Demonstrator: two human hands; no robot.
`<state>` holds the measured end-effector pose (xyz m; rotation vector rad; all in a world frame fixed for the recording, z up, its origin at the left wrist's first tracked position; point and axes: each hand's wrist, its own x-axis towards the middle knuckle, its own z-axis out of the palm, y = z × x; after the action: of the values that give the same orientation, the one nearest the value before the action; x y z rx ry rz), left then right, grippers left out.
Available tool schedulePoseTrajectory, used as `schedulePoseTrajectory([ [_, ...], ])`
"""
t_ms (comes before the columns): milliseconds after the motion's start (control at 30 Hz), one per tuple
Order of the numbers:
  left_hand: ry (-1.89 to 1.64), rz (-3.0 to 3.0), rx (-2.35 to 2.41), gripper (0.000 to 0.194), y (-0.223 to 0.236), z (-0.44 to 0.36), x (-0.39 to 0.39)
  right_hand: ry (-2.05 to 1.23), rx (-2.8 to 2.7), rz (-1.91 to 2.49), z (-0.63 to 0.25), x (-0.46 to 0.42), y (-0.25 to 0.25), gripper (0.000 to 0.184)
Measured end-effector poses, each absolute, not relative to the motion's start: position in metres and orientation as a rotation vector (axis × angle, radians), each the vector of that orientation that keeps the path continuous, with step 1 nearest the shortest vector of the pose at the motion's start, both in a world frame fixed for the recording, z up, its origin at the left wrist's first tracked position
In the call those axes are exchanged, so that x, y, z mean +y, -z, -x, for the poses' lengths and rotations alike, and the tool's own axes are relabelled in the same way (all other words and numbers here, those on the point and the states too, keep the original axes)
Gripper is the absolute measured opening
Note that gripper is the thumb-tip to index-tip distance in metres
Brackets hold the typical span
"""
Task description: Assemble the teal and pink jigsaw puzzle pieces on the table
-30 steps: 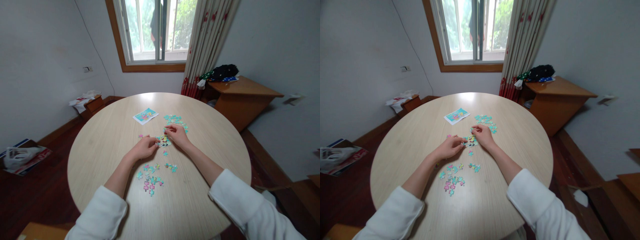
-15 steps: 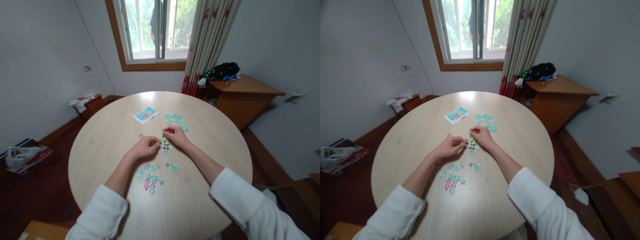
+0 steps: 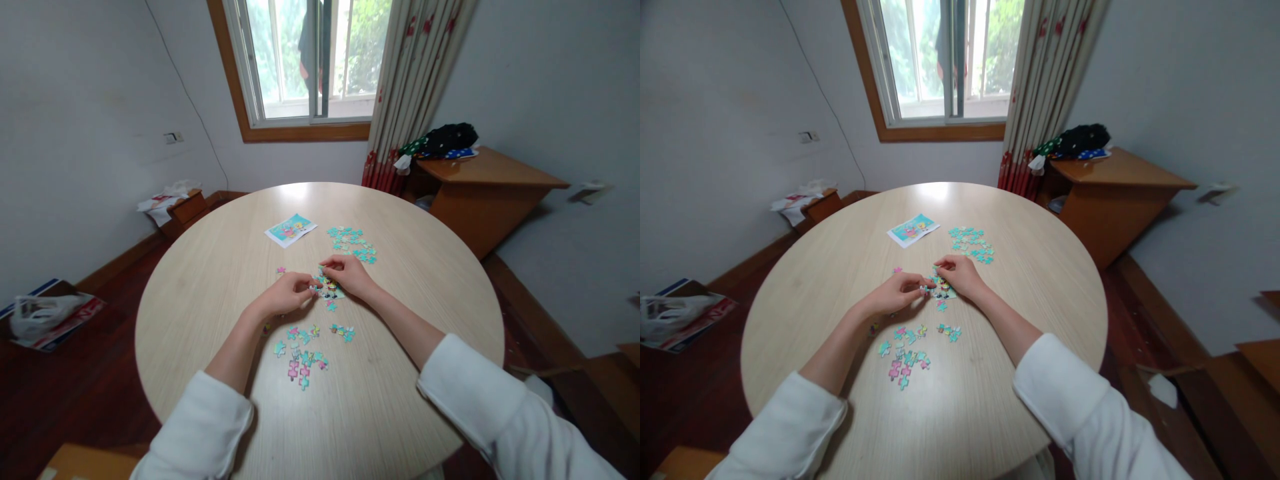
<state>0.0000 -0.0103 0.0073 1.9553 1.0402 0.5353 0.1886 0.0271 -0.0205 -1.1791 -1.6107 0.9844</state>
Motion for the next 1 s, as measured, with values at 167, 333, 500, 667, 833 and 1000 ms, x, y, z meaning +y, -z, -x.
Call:
schedulePoseTrajectory([
  [167,-0.492,-1.933,1.03,0.026,-0.0119,0.0016,-0.0113,-0.979,-1.64,1.186,-0.1879,0.0271,0.0224,0.013],
  [333,-0.483,-1.938,1.04,0.025,-0.0145,0.0008,-0.012,-0.98,-1.645,1.196,-0.1873,0.0274,0.0239,0.014],
  [500,-0.492,-1.951,1.053,0.026,-0.0159,-0.0001,-0.0127,-0.97,-1.66,1.188,-0.1878,0.0276,0.025,0.014],
  [667,-0.501,-1.947,1.042,0.025,-0.0153,0.0001,-0.0122,-0.954,-1.687,1.188,-0.1881,0.0274,0.0251,0.014],
  [833,-0.504,-1.941,1.031,0.026,-0.014,0.0006,-0.0114,-0.942,-1.691,1.178,-0.1881,0.0277,0.0258,0.013],
  [1000,-0.507,-1.943,1.037,0.026,-0.0132,0.0007,-0.0108,-0.911,-1.692,1.175,-0.1871,0.0287,0.0281,0.014],
])
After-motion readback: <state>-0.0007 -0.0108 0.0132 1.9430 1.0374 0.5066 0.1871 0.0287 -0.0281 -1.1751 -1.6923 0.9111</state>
